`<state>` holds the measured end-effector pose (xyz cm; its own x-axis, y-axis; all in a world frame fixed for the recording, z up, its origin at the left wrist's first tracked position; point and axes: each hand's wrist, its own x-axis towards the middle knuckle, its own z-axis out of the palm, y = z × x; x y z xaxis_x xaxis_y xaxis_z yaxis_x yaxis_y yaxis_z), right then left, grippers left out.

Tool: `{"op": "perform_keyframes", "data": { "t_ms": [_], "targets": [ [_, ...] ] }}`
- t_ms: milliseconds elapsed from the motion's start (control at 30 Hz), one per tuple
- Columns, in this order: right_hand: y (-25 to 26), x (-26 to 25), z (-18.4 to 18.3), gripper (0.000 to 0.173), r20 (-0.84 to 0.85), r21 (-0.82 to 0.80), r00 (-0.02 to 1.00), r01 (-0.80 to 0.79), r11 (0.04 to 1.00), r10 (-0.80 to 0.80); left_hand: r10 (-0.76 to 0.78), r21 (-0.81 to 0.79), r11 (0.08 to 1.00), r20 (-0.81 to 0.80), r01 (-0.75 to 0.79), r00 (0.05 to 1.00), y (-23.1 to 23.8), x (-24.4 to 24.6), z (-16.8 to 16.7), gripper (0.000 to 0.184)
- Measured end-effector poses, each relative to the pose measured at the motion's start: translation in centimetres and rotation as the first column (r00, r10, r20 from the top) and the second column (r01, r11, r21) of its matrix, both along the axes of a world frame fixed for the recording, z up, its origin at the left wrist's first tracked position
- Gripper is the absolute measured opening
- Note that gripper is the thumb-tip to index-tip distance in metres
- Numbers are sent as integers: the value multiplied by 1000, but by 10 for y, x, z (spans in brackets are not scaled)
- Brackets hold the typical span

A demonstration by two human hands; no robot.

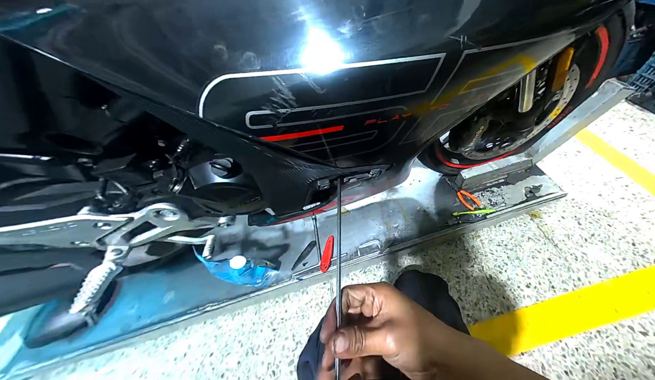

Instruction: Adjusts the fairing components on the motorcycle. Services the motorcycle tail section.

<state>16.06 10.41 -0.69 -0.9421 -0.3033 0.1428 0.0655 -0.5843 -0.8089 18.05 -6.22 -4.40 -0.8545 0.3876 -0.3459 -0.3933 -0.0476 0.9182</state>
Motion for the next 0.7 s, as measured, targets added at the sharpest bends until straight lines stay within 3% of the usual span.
{"op": "perform_keyframes", "data": {
  "t_ms": [67,100,167,233,367,500,633,700],
  "targets": [
    [2,-2,0,9,21,2,1000,-23,1000,23,51,-57,995,-466,-87,883,-40,-41,-11,17],
    [4,-2,-1,8,43,1,999,-34,999,33,52,-74,991,-551,-110,833,-51,-61,2,21],
    [6,-2,-3,4,114,-11,992,-62,998,62,21,-158,980,-518,-119,855,-40,-82,57,33],
    [5,-2,-4,9,167,-21,984,-51,998,54,-83,-220,975,-460,-23,884,-13,-95,87,31],
    [6,-2,-3,9,63,-35,997,-35,999,37,-178,-157,978,-285,137,942,39,-121,87,11],
    [15,-7,-4,26,34,-134,994,-95,986,101,-229,4,973,-116,231,967,47,-128,86,23],
    [10,-10,-1,14,126,-151,983,-113,982,133,-271,18,962,-79,273,959,40,-131,88,30],
    [10,-10,5,21,142,-152,982,-105,983,127,-334,4,942,-68,335,940,37,-135,93,34]
  ]
}}
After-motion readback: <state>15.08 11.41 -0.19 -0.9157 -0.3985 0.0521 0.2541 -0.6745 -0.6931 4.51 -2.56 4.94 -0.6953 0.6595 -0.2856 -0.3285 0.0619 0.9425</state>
